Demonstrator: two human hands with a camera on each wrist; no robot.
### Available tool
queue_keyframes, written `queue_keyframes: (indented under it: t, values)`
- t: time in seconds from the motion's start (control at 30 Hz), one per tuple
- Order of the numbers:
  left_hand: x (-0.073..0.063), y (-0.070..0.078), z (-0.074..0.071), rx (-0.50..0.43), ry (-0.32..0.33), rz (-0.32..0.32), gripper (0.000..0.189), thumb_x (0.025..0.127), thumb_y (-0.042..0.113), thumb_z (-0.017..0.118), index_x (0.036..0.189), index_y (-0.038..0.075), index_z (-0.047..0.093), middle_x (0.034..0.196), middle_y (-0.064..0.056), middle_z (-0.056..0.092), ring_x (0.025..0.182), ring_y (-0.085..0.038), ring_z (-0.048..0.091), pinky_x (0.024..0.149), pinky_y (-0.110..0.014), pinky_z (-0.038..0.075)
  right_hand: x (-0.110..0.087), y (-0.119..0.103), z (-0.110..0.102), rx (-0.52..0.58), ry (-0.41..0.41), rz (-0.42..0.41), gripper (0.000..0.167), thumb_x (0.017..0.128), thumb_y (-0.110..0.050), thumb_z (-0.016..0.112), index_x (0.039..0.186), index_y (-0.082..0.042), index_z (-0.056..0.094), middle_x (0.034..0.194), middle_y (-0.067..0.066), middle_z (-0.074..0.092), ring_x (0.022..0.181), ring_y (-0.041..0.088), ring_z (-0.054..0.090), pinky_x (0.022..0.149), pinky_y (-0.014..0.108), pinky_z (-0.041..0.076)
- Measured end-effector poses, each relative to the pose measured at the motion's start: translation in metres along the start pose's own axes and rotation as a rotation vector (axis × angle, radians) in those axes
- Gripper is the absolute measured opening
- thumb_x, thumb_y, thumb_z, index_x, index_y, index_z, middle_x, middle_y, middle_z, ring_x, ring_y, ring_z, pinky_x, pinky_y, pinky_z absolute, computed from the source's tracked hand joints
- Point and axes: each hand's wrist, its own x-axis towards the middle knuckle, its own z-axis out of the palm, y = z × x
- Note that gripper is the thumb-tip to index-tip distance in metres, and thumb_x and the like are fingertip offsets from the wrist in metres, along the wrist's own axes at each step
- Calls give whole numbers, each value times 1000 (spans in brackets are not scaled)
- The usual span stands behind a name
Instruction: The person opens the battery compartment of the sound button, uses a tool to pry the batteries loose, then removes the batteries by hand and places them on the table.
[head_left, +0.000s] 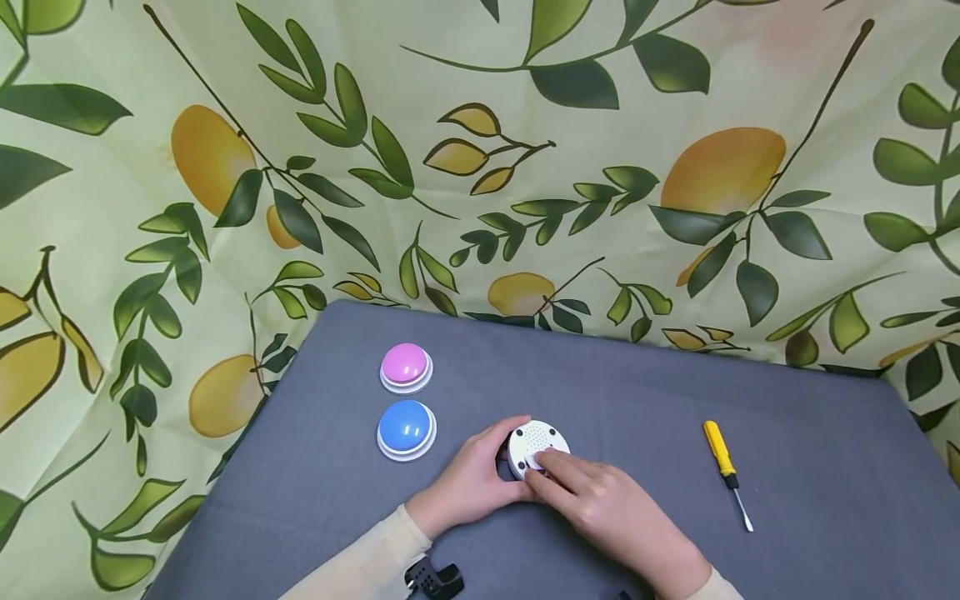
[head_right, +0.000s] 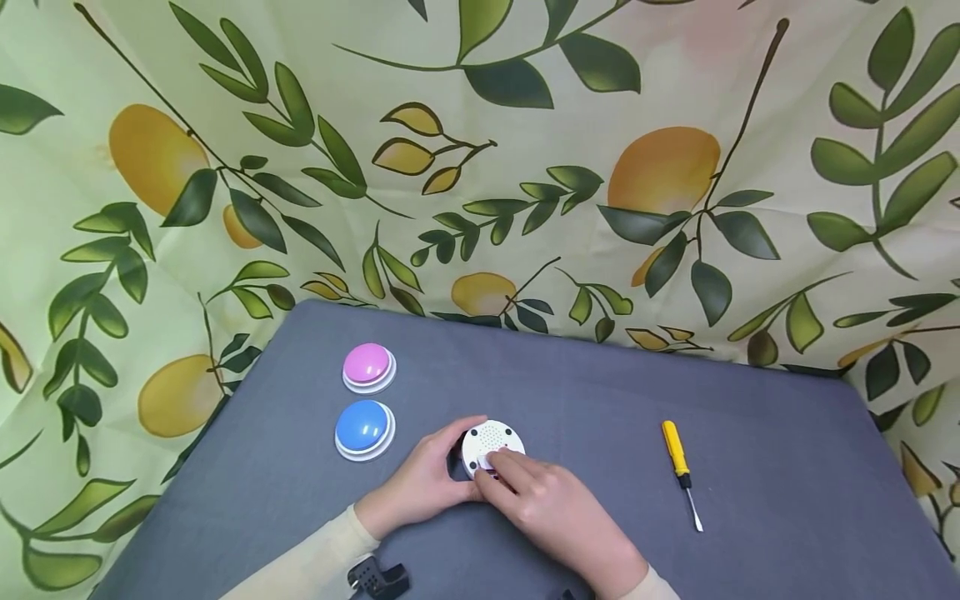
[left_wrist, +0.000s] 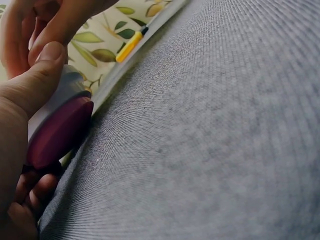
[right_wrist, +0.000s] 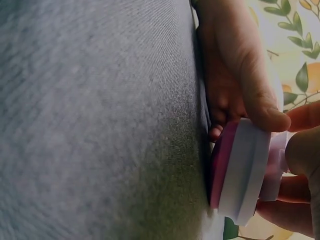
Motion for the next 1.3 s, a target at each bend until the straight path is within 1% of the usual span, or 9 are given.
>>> queue_keyframes:
  t: [0.2,0.33,0.43,0.6,0.77,0.87,1.03,1.17,1.3]
  values:
    - [-1,0,0,-18,2,-9,93,81,39,100,156,8,55,144,-7,68,125,-15,64,110,-38,52,-2,2,-1,-15,-20,-11,40,121,-18,38,110,-8,75,116,6,72,92,16,73,70,32,63]
    - [1,1,1,-36,-6,-7,96,79,37,102,157,8,55,141,-5,69,114,-10,66,103,-34,54,-5,4,-2,-56,-43,3,47,122,-19,32,117,-5,77,119,7,74,98,19,75,73,34,64]
    - [2,2,1,-34,-3,3,97,77,36,103,156,6,54,138,-4,70,110,-8,66,101,-32,54,-7,4,-2,-78,-48,32,49,122,-19,30,122,-2,76,121,8,75,100,20,76,73,34,64]
    - [1,1,1,-31,-5,4,97,77,37,102,156,6,55,138,-3,70,111,-9,65,101,-33,54,-7,3,-3,-26,-27,96,47,120,-20,33,126,0,76,124,11,75,99,22,78,67,34,64]
    - [0,1,1,-41,-16,-17,97,79,40,101,157,8,54,141,-2,69,115,-10,65,103,-33,54,-8,4,-6,9,-45,136,51,120,-21,28,128,-1,74,126,11,74,96,23,78,68,34,64]
    - [-1,1,1,-44,-18,-25,96,79,39,101,157,9,54,140,-2,69,112,-9,65,100,-32,54,-8,6,-9,57,-44,173,52,120,-22,27,128,-1,74,126,10,73,94,23,79,70,34,64]
    - [-1,0,1,-46,-22,-25,97,79,39,101,157,8,53,140,-2,69,109,-8,64,97,-31,54,-6,12,-14,101,13,215,47,120,-28,38,122,-3,77,120,9,77,94,22,79,73,36,65]
    - [-1,1,1,-45,-30,-25,97,80,40,100,158,8,52,140,-2,68,109,-8,63,97,-30,54,-3,16,-17,68,121,225,41,119,-30,49,115,-4,80,114,8,78,91,24,79,74,42,65]
    - [0,2,0,-40,-35,-30,98,79,42,100,158,9,52,139,-1,68,107,-7,63,95,-30,54,0,20,-21,57,224,248,37,116,-31,57,112,-4,82,120,12,78,94,29,79,74,46,65]
